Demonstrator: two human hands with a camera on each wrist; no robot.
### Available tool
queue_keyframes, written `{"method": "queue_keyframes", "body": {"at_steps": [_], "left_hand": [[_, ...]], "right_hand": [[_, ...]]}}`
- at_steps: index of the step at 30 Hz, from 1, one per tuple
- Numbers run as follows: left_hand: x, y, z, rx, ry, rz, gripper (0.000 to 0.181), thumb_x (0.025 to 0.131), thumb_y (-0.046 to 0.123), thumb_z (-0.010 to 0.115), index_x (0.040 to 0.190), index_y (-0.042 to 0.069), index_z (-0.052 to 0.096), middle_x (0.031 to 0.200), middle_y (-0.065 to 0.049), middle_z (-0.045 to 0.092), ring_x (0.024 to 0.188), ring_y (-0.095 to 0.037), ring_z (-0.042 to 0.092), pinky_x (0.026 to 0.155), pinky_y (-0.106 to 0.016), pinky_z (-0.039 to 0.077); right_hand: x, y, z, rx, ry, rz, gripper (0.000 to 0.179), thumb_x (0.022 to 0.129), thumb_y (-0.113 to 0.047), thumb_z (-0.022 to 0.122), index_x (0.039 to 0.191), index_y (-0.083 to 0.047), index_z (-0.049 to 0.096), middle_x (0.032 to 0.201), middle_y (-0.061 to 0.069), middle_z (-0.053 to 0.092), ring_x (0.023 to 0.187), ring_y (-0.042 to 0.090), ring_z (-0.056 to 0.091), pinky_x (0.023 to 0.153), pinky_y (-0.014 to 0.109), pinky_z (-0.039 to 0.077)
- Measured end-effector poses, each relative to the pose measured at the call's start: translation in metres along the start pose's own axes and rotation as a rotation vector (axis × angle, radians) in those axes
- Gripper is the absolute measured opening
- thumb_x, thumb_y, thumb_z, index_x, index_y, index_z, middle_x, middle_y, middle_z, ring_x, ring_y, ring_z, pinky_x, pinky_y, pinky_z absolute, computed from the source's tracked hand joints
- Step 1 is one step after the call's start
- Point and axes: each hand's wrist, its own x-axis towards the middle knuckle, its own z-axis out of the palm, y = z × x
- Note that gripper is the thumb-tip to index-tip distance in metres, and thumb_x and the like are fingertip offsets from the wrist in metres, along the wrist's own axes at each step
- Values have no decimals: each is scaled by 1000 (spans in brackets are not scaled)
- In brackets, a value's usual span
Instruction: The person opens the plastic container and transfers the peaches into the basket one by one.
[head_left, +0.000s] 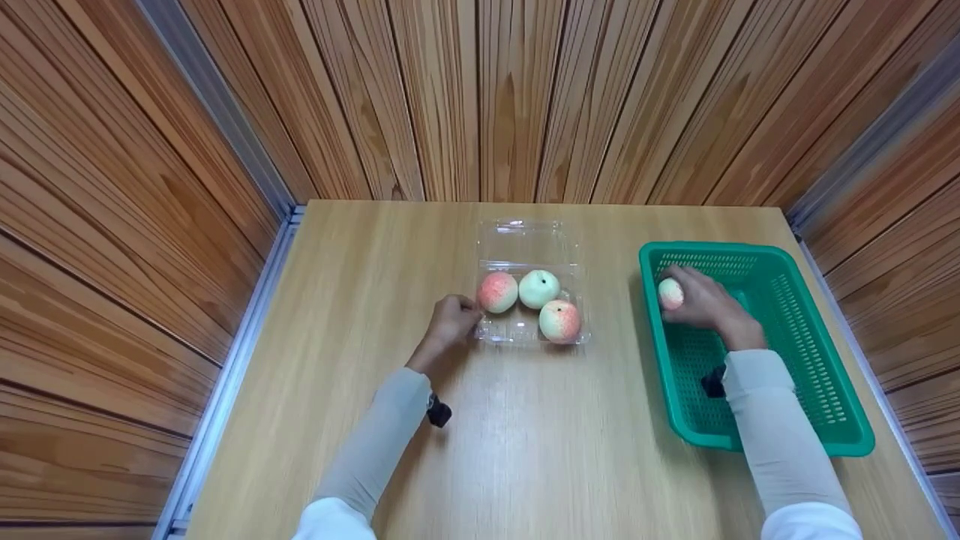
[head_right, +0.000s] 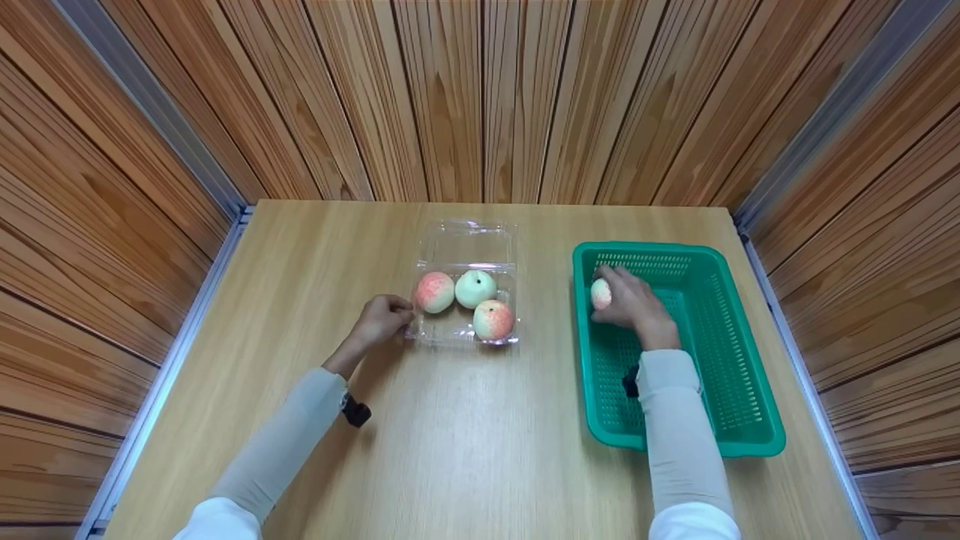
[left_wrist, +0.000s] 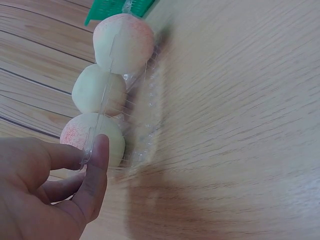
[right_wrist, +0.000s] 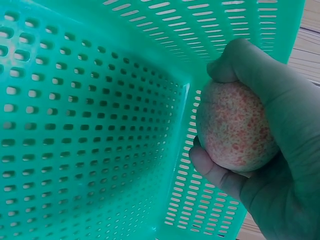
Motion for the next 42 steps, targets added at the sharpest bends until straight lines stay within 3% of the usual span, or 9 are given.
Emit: {"method": "queue_keyframes", "body": {"at_steps": [15, 23, 32, 42], "left_hand": [[1, 1, -1, -8, -19, -54, 16, 106, 10, 62, 117, 2, 71, 88, -5, 67, 68, -14, 60, 52, -24, 45], [2, 1, -1, 3, -27, -66, 17, 106, 10, 63, 119, 4, 71, 91, -6, 67, 71, -15, 61, 53, -24, 47], [-1, 2, 0, -12, -9, -13, 12, 104, 6, 63, 113, 1, 70, 86, -4, 64, 65, -13, 57, 50, -23, 43], [0, 1, 0, -12, -2, -4, 10, 103, 5, 63, 110, 1, 70, 86, -3, 64, 65, -13, 57, 50, -23, 43]], "right_hand": [[1, 3, 8, 6, -32, 15, 65, 98, -28, 75, 153, -9, 44, 151, 23, 48, 132, 46, 49, 112, 75, 40], [2, 6, 11, -3, -48, 42, 71, 100, -32, 72, 158, -10, 39, 162, 27, 38, 139, 51, 44, 115, 78, 34], [0, 9, 16, -9, -36, 48, 69, 99, -33, 72, 154, -7, 41, 142, 25, 50, 122, 45, 51, 107, 72, 45], [-4, 14, 20, 5, -49, 55, 70, 101, -37, 71, 156, -7, 39, 143, 24, 50, 122, 45, 52, 107, 72, 45]]}}
